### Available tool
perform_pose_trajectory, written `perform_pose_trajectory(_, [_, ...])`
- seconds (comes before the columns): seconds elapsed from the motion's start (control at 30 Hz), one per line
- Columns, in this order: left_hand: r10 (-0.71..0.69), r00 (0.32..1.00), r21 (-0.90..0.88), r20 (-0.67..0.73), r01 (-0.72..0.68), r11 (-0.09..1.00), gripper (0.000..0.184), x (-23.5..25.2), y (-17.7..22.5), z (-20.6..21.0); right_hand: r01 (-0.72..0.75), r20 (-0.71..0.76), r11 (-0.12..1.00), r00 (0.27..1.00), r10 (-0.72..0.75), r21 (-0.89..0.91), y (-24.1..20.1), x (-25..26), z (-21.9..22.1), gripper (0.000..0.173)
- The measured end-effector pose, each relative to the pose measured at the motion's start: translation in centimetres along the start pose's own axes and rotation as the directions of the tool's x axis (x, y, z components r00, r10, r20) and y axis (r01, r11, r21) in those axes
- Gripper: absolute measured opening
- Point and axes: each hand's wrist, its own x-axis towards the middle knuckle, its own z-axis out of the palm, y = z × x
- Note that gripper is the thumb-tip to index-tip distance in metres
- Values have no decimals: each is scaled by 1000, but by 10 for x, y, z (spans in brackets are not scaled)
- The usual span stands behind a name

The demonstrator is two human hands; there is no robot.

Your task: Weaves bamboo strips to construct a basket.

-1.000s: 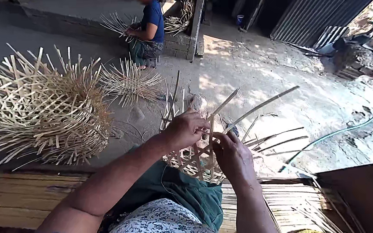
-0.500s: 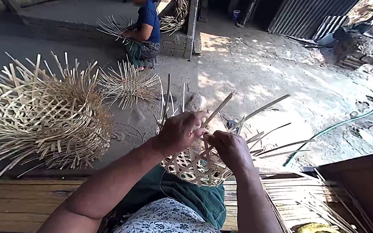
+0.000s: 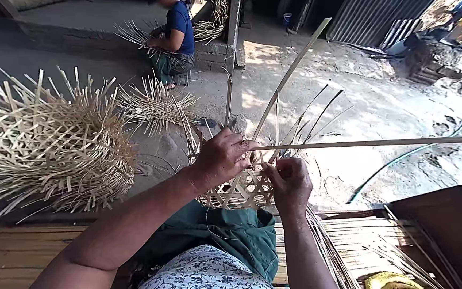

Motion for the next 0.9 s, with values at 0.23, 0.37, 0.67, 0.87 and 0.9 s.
perform_pose_trajectory(0.23, [-67, 997, -19, 36, 68, 998, 38, -6, -8, 14, -10, 90, 991, 996, 22, -132, -2, -6, 7, 28])
perform_pose_trajectory(0.37, [-97, 994, -53, 47, 100, 994, 39, -2, 0, 7, 51, 23, 967, 999, -47, -248, -11, -6, 10, 31])
perform_pose_trajectory(0.67, [-133, 984, -48, 117, 139, 989, 36, -11, -2, -9, 133, 157, 861, 986, -63, -491, -34, 2, 9, 21])
perform_pose_trajectory(0.87, [-180, 974, -194, 137, 204, 959, 21, -12, -7, -22, -32, 408, 987, 908, 94, -155, -52, 14, -17, 25])
perform_pose_trajectory(0.9, [-189, 971, -251, 147, 222, 942, 20, -13, -12, -20, -127, 479, 992, 872, 105, 15, -42, 18, -19, 23])
